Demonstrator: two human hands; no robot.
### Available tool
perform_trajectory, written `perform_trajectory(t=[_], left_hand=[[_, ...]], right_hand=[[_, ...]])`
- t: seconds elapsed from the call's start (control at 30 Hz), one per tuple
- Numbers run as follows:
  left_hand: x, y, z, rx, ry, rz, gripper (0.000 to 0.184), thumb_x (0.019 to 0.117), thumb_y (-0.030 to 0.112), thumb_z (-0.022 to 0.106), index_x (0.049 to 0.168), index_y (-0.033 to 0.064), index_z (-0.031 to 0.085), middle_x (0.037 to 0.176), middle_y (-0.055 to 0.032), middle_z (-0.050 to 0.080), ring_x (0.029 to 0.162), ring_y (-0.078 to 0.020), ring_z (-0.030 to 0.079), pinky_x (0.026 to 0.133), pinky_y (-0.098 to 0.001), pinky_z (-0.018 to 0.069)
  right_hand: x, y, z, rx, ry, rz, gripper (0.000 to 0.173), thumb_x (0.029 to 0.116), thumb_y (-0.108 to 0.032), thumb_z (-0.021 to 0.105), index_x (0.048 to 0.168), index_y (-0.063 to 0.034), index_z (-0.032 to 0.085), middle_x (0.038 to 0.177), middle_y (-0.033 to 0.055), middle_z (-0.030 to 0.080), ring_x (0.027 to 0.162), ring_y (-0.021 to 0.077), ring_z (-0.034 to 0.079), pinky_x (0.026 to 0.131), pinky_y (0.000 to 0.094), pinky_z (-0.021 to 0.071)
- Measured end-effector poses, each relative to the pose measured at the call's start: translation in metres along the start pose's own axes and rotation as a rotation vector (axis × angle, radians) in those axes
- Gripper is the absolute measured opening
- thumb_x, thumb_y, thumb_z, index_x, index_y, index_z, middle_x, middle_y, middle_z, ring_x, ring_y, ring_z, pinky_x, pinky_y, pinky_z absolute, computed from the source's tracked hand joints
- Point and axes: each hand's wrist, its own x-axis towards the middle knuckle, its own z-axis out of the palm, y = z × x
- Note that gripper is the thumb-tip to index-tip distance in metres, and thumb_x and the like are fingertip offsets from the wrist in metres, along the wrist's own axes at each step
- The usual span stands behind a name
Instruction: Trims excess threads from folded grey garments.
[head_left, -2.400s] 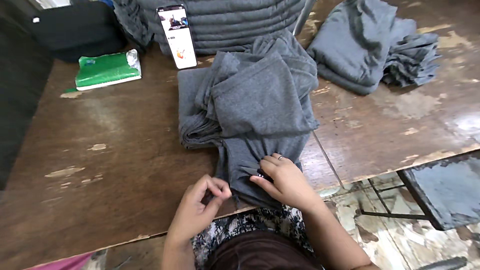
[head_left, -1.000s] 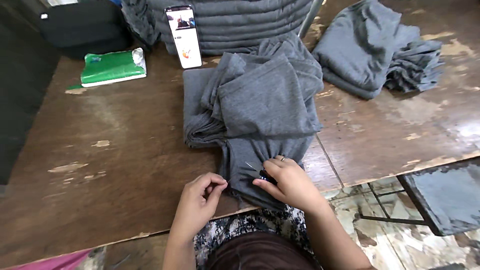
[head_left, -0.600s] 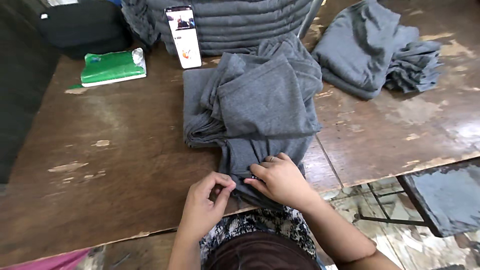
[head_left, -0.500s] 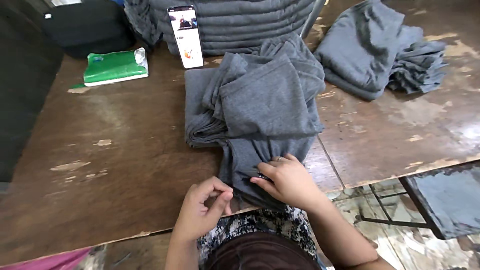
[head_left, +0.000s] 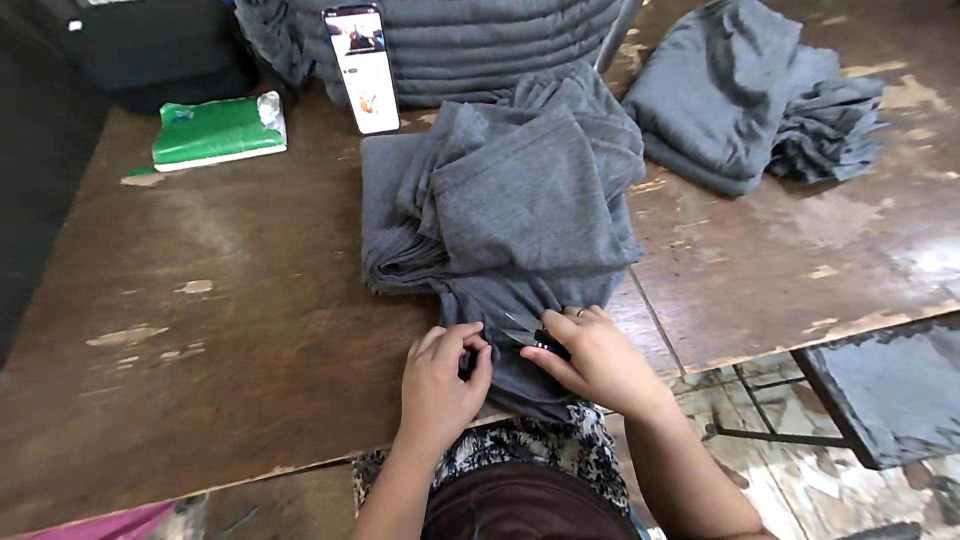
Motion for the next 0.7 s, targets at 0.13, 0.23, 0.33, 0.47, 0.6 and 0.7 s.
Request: perform_trajectory(t=[0.13, 0.23, 0.33, 0.47, 0.6, 0.7], left_hand=[[0.0, 0.0, 0.002, -0.069, 0.025, -0.059, 0.027, 0.0844, 0.017, 0.064, 0.107, 0.0029, 0.07, 0.086, 0.0018, 0.071, 0.079, -0.0057, 0.063, 0.075, -0.0229, 0.0513], [0.0, 0.0, -0.001, -0.125, 0.025, -0.058, 0.026, 0.0844, 0.014, 0.061, 0.105, 0.0001, 0.068, 0.082, 0.0007, 0.067, 0.075, -0.0024, 0.06, 0.071, -0.0169, 0.0492], [-0.001, 0.001, -0.007, -0.216, 0.037, -0.063, 0.024, 0.083, 0.009, 0.062, 0.103, -0.0033, 0.066, 0.08, 0.0001, 0.065, 0.073, 0.0014, 0.057, 0.067, -0.0126, 0.0473], [-0.003, 0.0, -0.03, -0.384, -0.008, 0.0, 0.025, 0.083, 0.007, 0.063, 0.107, -0.0002, 0.062, 0.082, 0.0036, 0.066, 0.076, 0.0037, 0.059, 0.07, -0.0123, 0.0491], [-0.002, -0.011, -0.077, -0.729, -0.588, 0.219, 0.033, 0.1015, 0.043, 0.059, 0.109, 0.0126, 0.071, 0.083, 0.0038, 0.069, 0.078, 0.0003, 0.063, 0.077, -0.0189, 0.0526], [0.004, -0.007, -0.079, -0.668, -0.708, 0.32, 0.044, 0.0998, 0.049, 0.06, 0.109, 0.0091, 0.075, 0.094, -0.0015, 0.074, 0.094, -0.0063, 0.066, 0.089, -0.0249, 0.051]], right_hand=[[-0.001, -0.001, 0.001, 0.004, 0.025, 0.013, 0.061, 0.1037, -0.06, 0.04, 0.085, -0.0055, 0.062, 0.066, 0.0085, 0.058, 0.067, 0.0292, 0.06, 0.065, 0.0472, 0.0445], [-0.002, -0.005, -0.002, 0.011, 0.063, 0.034, 0.06, 0.1038, -0.06, 0.04, 0.083, -0.0075, 0.061, 0.071, 0.0075, 0.058, 0.074, 0.0292, 0.058, 0.069, 0.0468, 0.0418], [-0.003, -0.008, -0.001, 0.018, 0.067, 0.003, 0.06, 0.1035, -0.061, 0.041, 0.086, -0.0077, 0.063, 0.081, 0.0093, 0.063, 0.085, 0.0328, 0.06, 0.071, 0.0487, 0.0439], [-0.001, -0.011, 0.007, -0.01, 0.022, -0.065, 0.059, 0.1024, -0.062, 0.042, 0.085, -0.01, 0.064, 0.078, 0.0066, 0.064, 0.08, 0.0309, 0.061, 0.068, 0.0467, 0.0448], [0.005, -0.009, 0.009, -0.007, 0.01, -0.076, 0.06, 0.1033, -0.062, 0.039, 0.084, -0.0094, 0.062, 0.073, 0.007, 0.062, 0.075, 0.0301, 0.061, 0.066, 0.0463, 0.0449], [0.003, -0.003, 0.005, 0.186, 0.045, -0.088, 0.056, 0.1037, -0.057, 0.046, 0.084, -0.0069, 0.059, 0.068, 0.0068, 0.055, 0.068, 0.0244, 0.057, 0.067, 0.0432, 0.0454]])
